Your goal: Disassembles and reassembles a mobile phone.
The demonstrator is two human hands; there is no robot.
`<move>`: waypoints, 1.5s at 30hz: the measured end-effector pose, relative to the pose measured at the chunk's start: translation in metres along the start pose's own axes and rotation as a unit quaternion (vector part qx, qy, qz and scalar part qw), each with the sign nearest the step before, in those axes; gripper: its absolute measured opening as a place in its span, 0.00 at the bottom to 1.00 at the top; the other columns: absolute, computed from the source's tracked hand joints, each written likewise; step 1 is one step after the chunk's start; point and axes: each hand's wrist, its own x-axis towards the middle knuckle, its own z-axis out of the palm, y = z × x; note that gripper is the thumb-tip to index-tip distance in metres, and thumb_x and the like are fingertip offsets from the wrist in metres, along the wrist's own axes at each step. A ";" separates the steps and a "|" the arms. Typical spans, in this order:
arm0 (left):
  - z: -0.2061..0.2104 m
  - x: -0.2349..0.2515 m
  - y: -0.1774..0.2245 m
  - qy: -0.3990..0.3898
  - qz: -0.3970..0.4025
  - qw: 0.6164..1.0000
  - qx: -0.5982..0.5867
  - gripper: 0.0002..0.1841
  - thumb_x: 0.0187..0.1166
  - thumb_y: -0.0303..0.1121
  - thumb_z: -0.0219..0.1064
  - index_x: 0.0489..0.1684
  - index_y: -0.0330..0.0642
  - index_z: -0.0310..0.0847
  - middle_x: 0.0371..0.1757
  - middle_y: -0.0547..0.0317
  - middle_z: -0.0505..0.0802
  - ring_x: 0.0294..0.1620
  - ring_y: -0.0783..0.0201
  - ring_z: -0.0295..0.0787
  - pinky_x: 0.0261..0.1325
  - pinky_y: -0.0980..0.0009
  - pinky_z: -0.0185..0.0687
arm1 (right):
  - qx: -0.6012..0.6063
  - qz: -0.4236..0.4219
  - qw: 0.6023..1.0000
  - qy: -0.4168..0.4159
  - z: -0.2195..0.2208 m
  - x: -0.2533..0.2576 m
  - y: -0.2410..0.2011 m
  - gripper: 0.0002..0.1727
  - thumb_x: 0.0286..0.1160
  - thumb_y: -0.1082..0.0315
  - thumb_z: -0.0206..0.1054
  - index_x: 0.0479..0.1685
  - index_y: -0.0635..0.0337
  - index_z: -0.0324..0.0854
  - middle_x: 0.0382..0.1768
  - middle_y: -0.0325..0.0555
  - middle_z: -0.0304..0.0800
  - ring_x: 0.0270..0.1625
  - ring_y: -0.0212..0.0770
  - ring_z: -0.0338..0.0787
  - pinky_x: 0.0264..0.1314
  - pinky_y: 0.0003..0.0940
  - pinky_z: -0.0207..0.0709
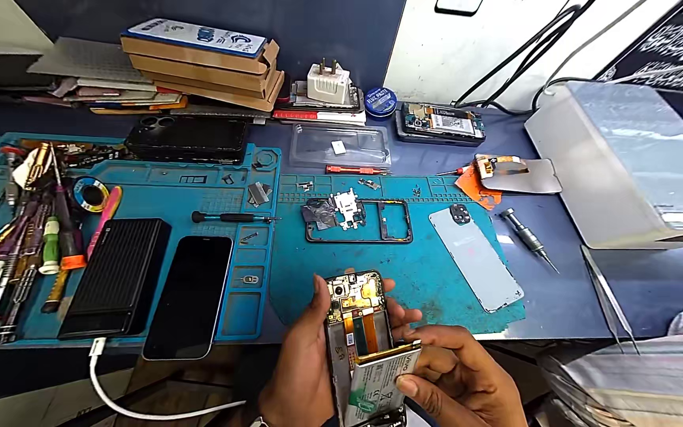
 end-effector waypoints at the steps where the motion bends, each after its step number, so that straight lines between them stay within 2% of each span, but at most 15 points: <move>1: 0.000 0.000 0.000 -0.002 -0.001 1.000 -0.002 0.41 0.85 0.66 0.46 0.78 0.37 0.74 0.68 0.35 0.86 0.75 0.42 0.82 0.83 0.46 0.69 | -0.006 0.001 1.000 -0.004 0.000 0.000 0.000 0.21 0.76 0.79 0.71 0.68 0.64 0.75 0.47 0.47 0.96 0.49 0.36 0.96 0.57 0.33 0.91; 6: 0.000 -0.001 -0.001 -0.005 -0.010 1.000 -0.002 0.41 0.85 0.67 0.46 0.78 0.38 0.74 0.68 0.34 0.86 0.75 0.42 0.81 0.82 0.46 0.70 | -0.071 -0.008 0.997 -0.014 -0.002 0.000 0.001 0.20 0.77 0.76 0.71 0.67 0.66 0.76 0.43 0.44 0.94 0.44 0.33 0.92 0.48 0.28 0.87; 9: 0.001 -0.002 -0.002 0.003 -0.007 1.000 0.010 0.40 0.85 0.66 0.47 0.79 0.39 0.74 0.67 0.35 0.86 0.73 0.43 0.82 0.80 0.46 0.73 | -0.133 -0.031 0.990 0.020 -0.002 -0.002 0.009 0.21 0.74 0.69 0.77 0.65 0.63 0.82 0.48 0.45 0.88 0.43 0.31 0.85 0.41 0.23 0.80; 14: 0.000 -0.005 -0.005 0.016 -0.011 1.000 0.011 0.41 0.84 0.67 0.49 0.79 0.39 0.72 0.70 0.35 0.84 0.74 0.44 0.81 0.79 0.46 0.74 | -0.196 -0.033 0.978 0.060 0.003 -0.006 0.017 0.27 0.73 0.63 0.79 0.72 0.58 0.85 0.46 0.43 0.80 0.41 0.28 0.80 0.36 0.18 0.76; 19: 0.002 -0.005 -0.009 0.000 -0.010 1.000 -0.002 0.42 0.84 0.67 0.48 0.80 0.36 0.70 0.70 0.33 0.84 0.76 0.42 0.79 0.81 0.46 0.71 | -0.207 -0.033 0.974 0.087 0.013 -0.013 0.022 0.29 0.73 0.67 0.77 0.75 0.63 0.82 0.43 0.44 0.79 0.38 0.29 0.80 0.33 0.19 0.77; 23: 0.003 -0.003 -0.010 -0.031 -0.008 0.999 -0.006 0.44 0.85 0.67 0.44 0.81 0.33 0.68 0.71 0.31 0.83 0.78 0.38 0.76 0.84 0.44 0.67 | -0.225 -0.065 0.963 0.135 0.024 -0.021 0.030 0.26 0.75 0.65 0.76 0.73 0.63 0.82 0.42 0.44 0.80 0.38 0.29 0.81 0.37 0.19 0.79; 27: 0.003 -0.003 -0.013 -0.021 0.002 1.000 -0.019 0.46 0.85 0.68 0.42 0.81 0.30 0.64 0.72 0.27 0.81 0.81 0.35 0.72 0.89 0.44 0.59 | -0.299 -0.075 0.937 0.164 0.038 -0.028 0.023 0.15 0.80 0.60 0.72 0.61 0.50 0.92 0.45 0.42 0.80 0.48 0.27 0.80 0.51 0.18 0.76; 29: 0.004 -0.002 -0.013 -0.017 0.007 1.000 -0.022 0.46 0.84 0.68 0.43 0.81 0.30 0.64 0.72 0.28 0.81 0.81 0.35 0.73 0.89 0.45 0.59 | -0.343 -0.064 0.926 0.148 0.041 -0.033 0.019 0.22 0.81 0.47 0.68 0.65 0.47 0.91 0.49 0.46 0.82 0.53 0.31 0.80 0.56 0.23 0.74; 31: 0.004 -0.002 -0.014 -0.016 0.010 0.999 -0.027 0.45 0.84 0.68 0.45 0.82 0.31 0.64 0.72 0.28 0.82 0.81 0.36 0.74 0.89 0.45 0.60 | -0.392 -0.057 0.907 0.145 0.044 -0.035 0.017 0.30 0.75 0.39 0.70 0.66 0.49 0.91 0.51 0.51 0.83 0.55 0.35 0.80 0.57 0.26 0.74; 34: 0.002 -0.001 -0.017 -0.014 0.018 1.000 -0.021 0.44 0.85 0.67 0.46 0.81 0.31 0.64 0.71 0.27 0.82 0.80 0.35 0.74 0.88 0.44 0.61 | -0.450 -0.054 0.876 0.162 0.048 -0.034 0.018 0.30 0.68 0.38 0.76 0.62 0.50 0.93 0.49 0.51 0.85 0.53 0.36 0.81 0.56 0.27 0.73; 37: -0.001 -0.001 -0.018 -0.013 0.029 0.999 0.004 0.45 0.85 0.67 0.46 0.82 0.29 0.64 0.71 0.28 0.82 0.81 0.36 0.74 0.89 0.46 0.61 | -0.461 -0.044 0.872 0.159 0.049 -0.032 0.020 0.29 0.68 0.39 0.77 0.61 0.49 0.94 0.50 0.51 0.86 0.52 0.37 0.81 0.55 0.28 0.74; 38: -0.002 -0.002 -0.018 -0.018 0.035 0.999 0.010 0.42 0.86 0.62 0.50 0.82 0.28 0.63 0.72 0.27 0.82 0.81 0.37 0.73 0.89 0.47 0.61 | -0.460 -0.041 0.873 0.156 0.049 -0.031 0.020 0.29 0.69 0.40 0.77 0.61 0.49 0.94 0.50 0.51 0.87 0.52 0.37 0.82 0.55 0.29 0.74; 40: -0.004 -0.004 -0.017 -0.031 0.054 0.998 0.030 0.32 0.86 0.39 0.61 0.83 0.26 0.61 0.75 0.27 0.80 0.82 0.36 0.73 0.88 0.47 0.61 | -0.451 -0.041 0.878 0.154 0.050 -0.029 0.019 0.28 0.70 0.40 0.76 0.61 0.49 0.94 0.51 0.52 0.86 0.52 0.37 0.82 0.54 0.29 0.74; 42: -0.004 -0.007 -0.014 -0.031 0.064 0.995 0.076 0.34 0.73 0.17 0.64 0.84 0.27 0.59 0.76 0.30 0.80 0.81 0.39 0.74 0.86 0.48 0.65 | -0.438 -0.050 0.884 0.157 0.050 -0.029 0.017 0.27 0.70 0.41 0.76 0.61 0.49 0.93 0.51 0.52 0.86 0.51 0.35 0.82 0.53 0.27 0.75; 45: -0.005 -0.006 -0.011 -0.040 0.061 0.990 0.118 0.40 0.66 0.08 0.56 0.87 0.24 0.50 0.81 0.24 0.73 0.85 0.33 0.67 0.88 0.44 0.61 | -0.407 -0.059 0.898 0.157 0.047 -0.029 0.017 0.28 0.71 0.42 0.76 0.62 0.51 0.93 0.50 0.49 0.86 0.51 0.34 0.81 0.53 0.26 0.75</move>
